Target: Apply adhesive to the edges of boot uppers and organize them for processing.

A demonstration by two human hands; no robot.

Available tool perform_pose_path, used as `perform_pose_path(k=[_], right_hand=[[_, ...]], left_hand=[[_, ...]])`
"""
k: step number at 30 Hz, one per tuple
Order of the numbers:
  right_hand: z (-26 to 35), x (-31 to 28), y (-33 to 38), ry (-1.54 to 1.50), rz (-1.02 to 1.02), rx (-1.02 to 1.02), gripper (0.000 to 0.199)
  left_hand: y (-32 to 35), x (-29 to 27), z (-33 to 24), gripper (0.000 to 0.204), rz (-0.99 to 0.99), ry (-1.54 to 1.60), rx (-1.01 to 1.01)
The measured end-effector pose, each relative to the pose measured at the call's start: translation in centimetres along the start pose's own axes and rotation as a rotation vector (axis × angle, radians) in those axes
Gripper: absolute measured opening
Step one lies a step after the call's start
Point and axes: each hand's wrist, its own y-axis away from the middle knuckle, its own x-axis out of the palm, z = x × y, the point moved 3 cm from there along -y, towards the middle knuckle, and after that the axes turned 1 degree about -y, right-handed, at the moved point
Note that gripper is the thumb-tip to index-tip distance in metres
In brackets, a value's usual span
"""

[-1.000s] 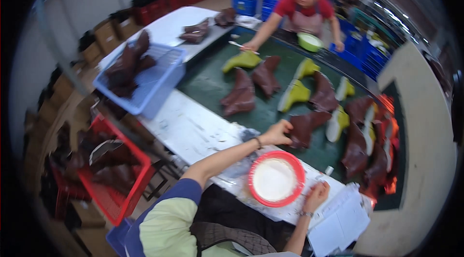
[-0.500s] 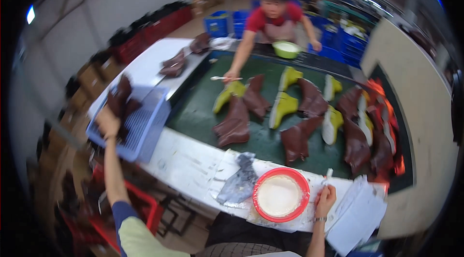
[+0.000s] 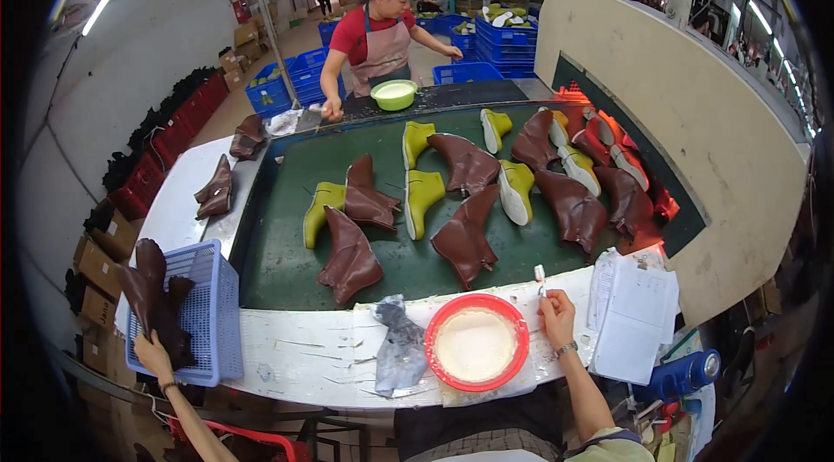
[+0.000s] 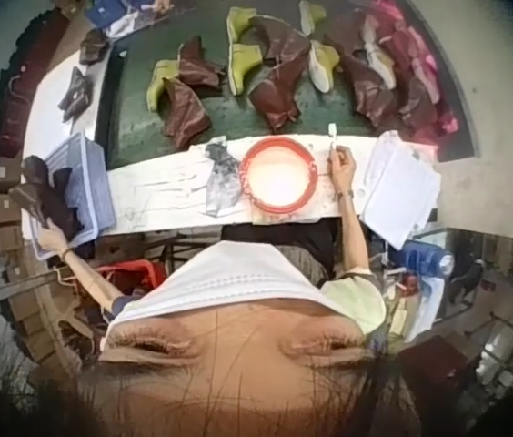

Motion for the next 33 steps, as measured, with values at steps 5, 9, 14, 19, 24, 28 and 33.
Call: perform_pose_path(k=[5,9,14,19,24,28,33], right_hand=[[-0.3,-0.1,0.0,-0.058,0.036,-0.013,0.008],[-0.2,-0.1,0.0,-0.101,0.047,0.02,0.009],[3.3,0.3,-0.2,-0.003,0.146,0.071,0.021],[11.4,1.4,2.7,0.804,0.342,-0.536,0.012],[11.8,9.1,5.7,1.286,0.444,-0.736,0.007],[11.0,9.8,8.1,1.259,0.636,-0.857,0.006],[14.2,4.3,7.1,1.174,0.33,-0.665,0.009]], left_hand=[[4.8,-9.2,-6.9,0.046,0.139,0.782,-0.005],[12.5,-11.0,-15.0,0.048,0.672,1.313,0.021],[23.7,-6.4,-23.6,0.05,1.479,1.19,-0.047],[23.7,-4.6,-23.8,0.065,1.134,1.031,0.069],[24.2,-3.1,-30.6,0.089,0.961,0.962,0.041],[22.6,-5.6,-33.6,0.085,0.729,0.83,0.228],[20.8,-12.3,-34.3,0.052,0.904,1.218,0.197]])
